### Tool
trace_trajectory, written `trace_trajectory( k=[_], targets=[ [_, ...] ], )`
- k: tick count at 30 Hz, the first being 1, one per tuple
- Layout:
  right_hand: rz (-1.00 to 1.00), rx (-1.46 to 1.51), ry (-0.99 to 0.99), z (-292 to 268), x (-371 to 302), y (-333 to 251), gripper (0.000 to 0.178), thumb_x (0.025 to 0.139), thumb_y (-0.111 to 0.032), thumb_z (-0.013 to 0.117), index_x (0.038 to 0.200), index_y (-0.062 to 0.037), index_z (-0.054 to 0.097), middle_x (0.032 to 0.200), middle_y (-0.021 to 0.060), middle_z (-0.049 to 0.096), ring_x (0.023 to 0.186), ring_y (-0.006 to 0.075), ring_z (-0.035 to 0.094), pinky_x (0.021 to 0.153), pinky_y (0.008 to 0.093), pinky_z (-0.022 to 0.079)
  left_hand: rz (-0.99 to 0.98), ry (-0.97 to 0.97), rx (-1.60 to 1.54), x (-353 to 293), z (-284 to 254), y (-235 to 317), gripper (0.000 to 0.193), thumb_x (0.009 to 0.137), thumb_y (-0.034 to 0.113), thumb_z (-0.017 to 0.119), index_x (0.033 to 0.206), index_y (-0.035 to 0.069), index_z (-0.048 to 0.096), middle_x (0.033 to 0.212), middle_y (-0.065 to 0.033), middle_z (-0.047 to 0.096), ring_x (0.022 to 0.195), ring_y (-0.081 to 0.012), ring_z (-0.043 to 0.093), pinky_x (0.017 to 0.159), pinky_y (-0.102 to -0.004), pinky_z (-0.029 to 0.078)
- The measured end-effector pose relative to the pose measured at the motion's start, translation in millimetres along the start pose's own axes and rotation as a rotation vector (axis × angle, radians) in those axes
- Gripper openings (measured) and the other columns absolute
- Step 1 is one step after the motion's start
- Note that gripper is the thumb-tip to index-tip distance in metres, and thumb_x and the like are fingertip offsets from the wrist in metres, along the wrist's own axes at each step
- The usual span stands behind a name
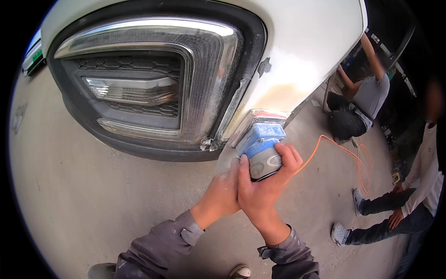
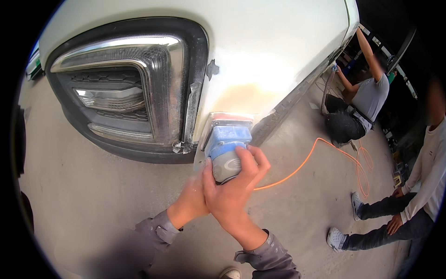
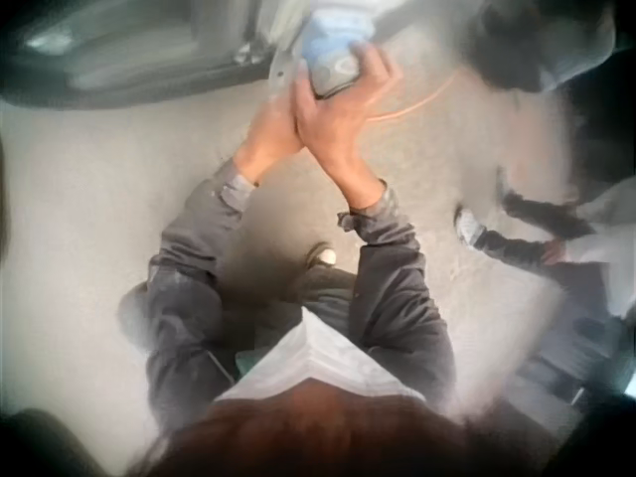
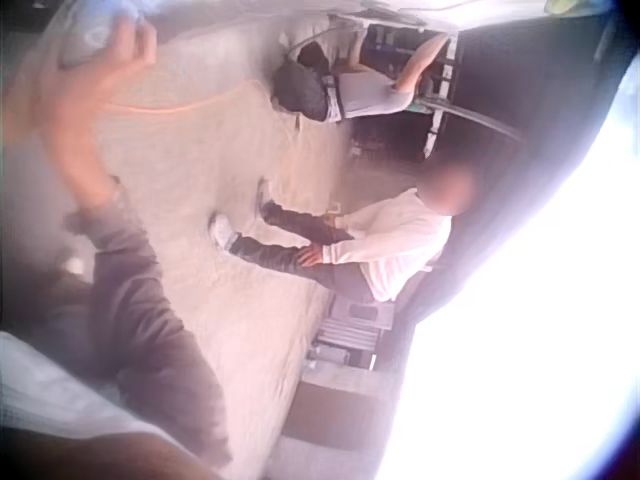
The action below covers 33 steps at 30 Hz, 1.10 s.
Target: The person uses a handheld electric sander to smooth the front bumper of a white car. They work on the area near the headlight and along the lower edge of the bumper, moving the tool back and forth to sand the surface.
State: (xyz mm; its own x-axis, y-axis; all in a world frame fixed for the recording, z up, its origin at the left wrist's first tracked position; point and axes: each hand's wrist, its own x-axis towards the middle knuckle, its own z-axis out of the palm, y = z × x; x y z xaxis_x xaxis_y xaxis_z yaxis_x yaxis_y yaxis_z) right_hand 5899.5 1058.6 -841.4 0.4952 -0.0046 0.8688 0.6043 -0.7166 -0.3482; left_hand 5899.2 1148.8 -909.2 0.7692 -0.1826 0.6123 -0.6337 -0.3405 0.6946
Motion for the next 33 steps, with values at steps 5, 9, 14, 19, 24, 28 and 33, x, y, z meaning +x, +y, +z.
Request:
trace_trajectory(
  k=[5, 9, 14, 19, 24, 28, 33],
  targets=[
    [-0.018, -0.005, 0.019, -19.6, 42.5, -7.2, 0.064, 0.07, -0.001, 0.075, 0.124, -0.0018, 0.042, 0.115, 0.0213, 0.042, 0.107, 0.0367, 0.044, 0.092, 0.0442, 0.039, 0.034, 0.093, -0.006, 27.4, -0.6, 34.3, 0.067, 0.078, 0.017, 0.067, 0.129, -0.009, 0.033, 0.088, -0.027, 0.062, 0.072, -0.0486, 0.061, 0.06, -0.0537, 0.048],
    [0.036, 0.016, 0.035, -25.0, 71.1, -6.7, 0.06, 0.07, -0.003, 0.074, 0.122, -0.0021, 0.043, 0.113, 0.0171, 0.044, 0.104, 0.0322, 0.047, 0.093, 0.0396, 0.039, -0.111, 0.0, -0.082, 52.5, -12.1, 58.0, 0.068, 0.079, 0.017, 0.068, 0.13, -0.009, 0.031, 0.092, -0.0273, 0.062, 0.078, -0.048, 0.061, 0.063, -0.0523, 0.048],
    [-0.029, 0.046, -0.008, -10.8, 37.4, -6.9, 0.062, 0.07, -0.002, 0.074, 0.123, -0.0014, 0.041, 0.116, 0.0177, 0.044, 0.107, 0.0335, 0.045, 0.09, 0.042, 0.041, -0.108, -0.029, 0.043, 16.4, 0.1, 20.4, 0.072, 0.079, 0.021, 0.071, 0.132, -0.007, 0.031, 0.101, -0.0242, 0.063, 0.088, -0.0449, 0.062, 0.068, -0.0488, 0.05],
    [-0.008, 0.084, -0.09, 8.6, -16.7, 1.9, 0.066, 0.069, -0.001, 0.076, 0.124, -0.002, 0.041, 0.115, 0.0205, 0.043, 0.108, 0.0364, 0.044, 0.09, 0.0438, 0.041, -0.076, 0.011, 0.011, -13.1, 7.8, -4.3, 0.076, 0.078, 0.023, 0.072, 0.134, -0.006, 0.03, 0.112, -0.0242, 0.059, 0.095, -0.0435, 0.061, 0.071, -0.048, 0.05],
    [0.042, 0.076, -0.027, -12.2, 35.3, -5.7, 0.065, 0.068, -0.001, 0.076, 0.124, -0.0021, 0.042, 0.115, 0.0182, 0.044, 0.108, 0.0359, 0.045, 0.089, 0.0424, 0.041, -0.114, 0.029, 0.025, 20.3, -2.1, 34.5, 0.047, 0.077, 0.018, 0.073, 0.117, 0.001, 0.054, 0.105, -0.0184, 0.066, 0.093, -0.0395, 0.064, 0.075, -0.0436, 0.05],
    [0.033, 0.09, 0.044, -24.6, 72.7, -12.1, 0.064, 0.069, 0.0, 0.075, 0.123, -0.0029, 0.043, 0.115, 0.0177, 0.044, 0.106, 0.0343, 0.047, 0.09, 0.0408, 0.041, -0.106, -0.006, -0.013, 46.0, -9.9, 50.2, 0.045, 0.076, 0.018, 0.074, 0.114, 0.001, 0.057, 0.105, -0.0185, 0.066, 0.092, -0.04, 0.063, 0.074, -0.0438, 0.05],
    [0.037, 0.075, 0.03, -7.8, 27.3, 0.8, 0.066, 0.068, -0.001, 0.077, 0.124, -0.0038, 0.042, 0.115, 0.0203, 0.043, 0.105, 0.0369, 0.047, 0.086, 0.0416, 0.044, -0.035, 0.036, -0.03, 20.3, 0.4, 26.4, 0.056, 0.077, 0.015, 0.072, 0.124, -0.003, 0.046, 0.104, -0.0219, 0.064, 0.09, -0.0449, 0.062, 0.071, -0.0479, 0.049]
  ],
)
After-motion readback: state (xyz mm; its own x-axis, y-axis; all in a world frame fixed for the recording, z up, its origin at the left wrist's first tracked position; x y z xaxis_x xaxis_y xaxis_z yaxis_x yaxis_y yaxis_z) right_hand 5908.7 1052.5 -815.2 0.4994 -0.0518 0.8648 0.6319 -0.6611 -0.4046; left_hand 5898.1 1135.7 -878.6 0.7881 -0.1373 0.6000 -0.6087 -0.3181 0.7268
